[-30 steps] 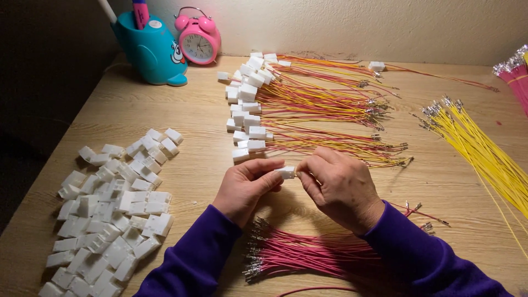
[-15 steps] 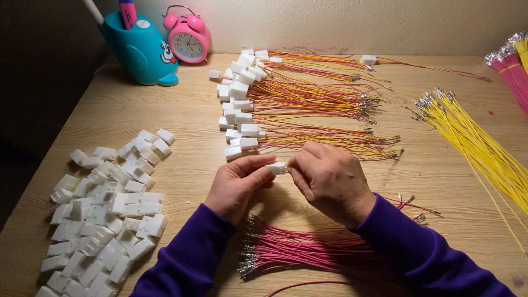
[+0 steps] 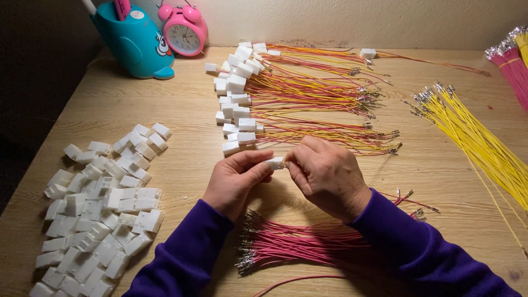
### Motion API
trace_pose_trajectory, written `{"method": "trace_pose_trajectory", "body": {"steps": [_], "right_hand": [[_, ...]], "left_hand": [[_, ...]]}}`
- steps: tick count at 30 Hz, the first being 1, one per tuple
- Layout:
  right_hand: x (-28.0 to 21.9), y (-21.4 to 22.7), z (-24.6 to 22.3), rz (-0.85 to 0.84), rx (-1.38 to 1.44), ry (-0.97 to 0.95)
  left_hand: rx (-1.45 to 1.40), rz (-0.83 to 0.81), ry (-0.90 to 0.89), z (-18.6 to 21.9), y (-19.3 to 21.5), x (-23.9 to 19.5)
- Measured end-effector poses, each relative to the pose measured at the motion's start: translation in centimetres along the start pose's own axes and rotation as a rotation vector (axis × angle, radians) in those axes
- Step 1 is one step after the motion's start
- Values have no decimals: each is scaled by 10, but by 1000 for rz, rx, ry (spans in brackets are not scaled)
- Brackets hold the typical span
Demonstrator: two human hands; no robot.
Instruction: Assembling electrical wire connectors by manually inserting wires into plastic housings.
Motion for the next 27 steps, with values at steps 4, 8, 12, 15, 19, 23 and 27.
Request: {"method": "trace_pose_trajectory", "body": {"steps": [4, 8, 12, 15, 19, 23, 27], "right_hand": [[1, 5, 2, -3, 61, -22], [3, 1, 16, -59, 241, -167], [1, -3, 18, -68, 229, -188], [0, 0, 12, -67, 154, -148], [-1, -2, 11, -68, 132, -154], [-2, -3, 9, -65, 142, -146], [-2, -3, 10, -65, 140, -160]], "left_hand": [[-52, 5, -4, -6, 1, 1], [-99, -1, 8, -5, -2, 0], [-112, -12, 9, -8, -1, -1], [-122, -20, 6, -6, -4, 0], [-103, -8, 16, -7, -2, -2], [-63, -9, 9, -9, -1, -2], [-42, -9, 7, -5, -1, -1]]}}
Point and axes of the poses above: each hand's wrist, its own x-axis towards the middle knuckle, its own y-axis out of the back of the hand, z = x × y, the point moved 10 cm from there along x, towards the middle knuckle, and after that the axes turned 10 degrees about -y, right-handed, at the moved point
